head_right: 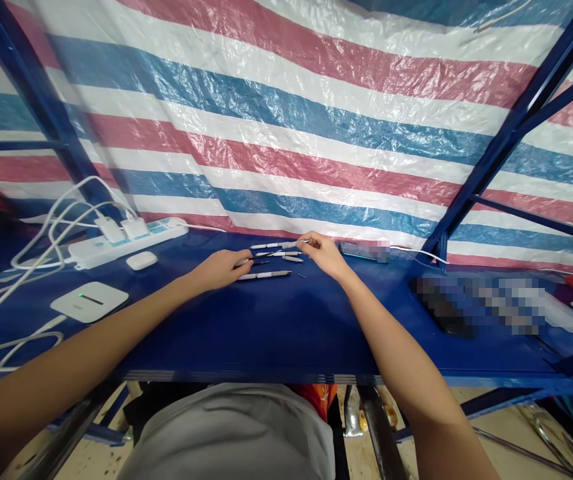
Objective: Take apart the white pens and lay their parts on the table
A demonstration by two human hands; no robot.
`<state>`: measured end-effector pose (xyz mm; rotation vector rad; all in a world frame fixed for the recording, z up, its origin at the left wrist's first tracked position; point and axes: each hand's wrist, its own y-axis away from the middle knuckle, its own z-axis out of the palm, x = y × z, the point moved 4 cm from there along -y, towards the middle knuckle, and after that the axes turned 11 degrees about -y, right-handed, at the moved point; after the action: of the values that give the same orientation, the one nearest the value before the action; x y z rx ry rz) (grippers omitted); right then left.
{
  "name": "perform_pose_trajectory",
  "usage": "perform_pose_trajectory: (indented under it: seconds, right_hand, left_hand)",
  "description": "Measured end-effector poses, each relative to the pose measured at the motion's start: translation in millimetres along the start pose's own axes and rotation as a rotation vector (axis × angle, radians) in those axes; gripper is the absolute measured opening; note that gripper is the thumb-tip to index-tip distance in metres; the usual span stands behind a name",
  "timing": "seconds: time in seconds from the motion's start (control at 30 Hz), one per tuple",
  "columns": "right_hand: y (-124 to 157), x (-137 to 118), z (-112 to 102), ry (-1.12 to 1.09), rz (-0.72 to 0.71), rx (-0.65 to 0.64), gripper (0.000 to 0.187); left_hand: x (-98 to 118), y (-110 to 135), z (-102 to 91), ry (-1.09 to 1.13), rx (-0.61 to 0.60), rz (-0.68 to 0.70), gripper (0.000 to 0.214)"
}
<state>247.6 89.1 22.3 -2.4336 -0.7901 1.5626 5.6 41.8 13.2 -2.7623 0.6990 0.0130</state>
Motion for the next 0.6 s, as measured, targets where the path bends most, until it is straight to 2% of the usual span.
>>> perform_pose_trajectory:
  seconds: [0.13, 0.3, 0.5, 0.6]
  right_hand:
    - [-2, 13, 1, 0.088, 0.040, -0.019, 0.037]
    - [2, 28, 13, 0.254, 0.072, -0.135, 0.029]
    - [7, 32, 26, 0.409, 0.068, -0.256, 0.021]
    - [7, 31, 25, 0.479, 0.070, -0.258, 0.020]
  left_hand:
    - [-2, 0, 2.2, -0.010, -0.016, -0.016, 0.024]
    - [-3, -1, 4.1, -0.012, -0.027, -0.028, 0.027]
    - [-3, -1, 6.2, 0.003, -0.028, -0.030, 0.026]
    - [-4, -1, 7.2, 0.005, -0.030, -0.026, 0.026]
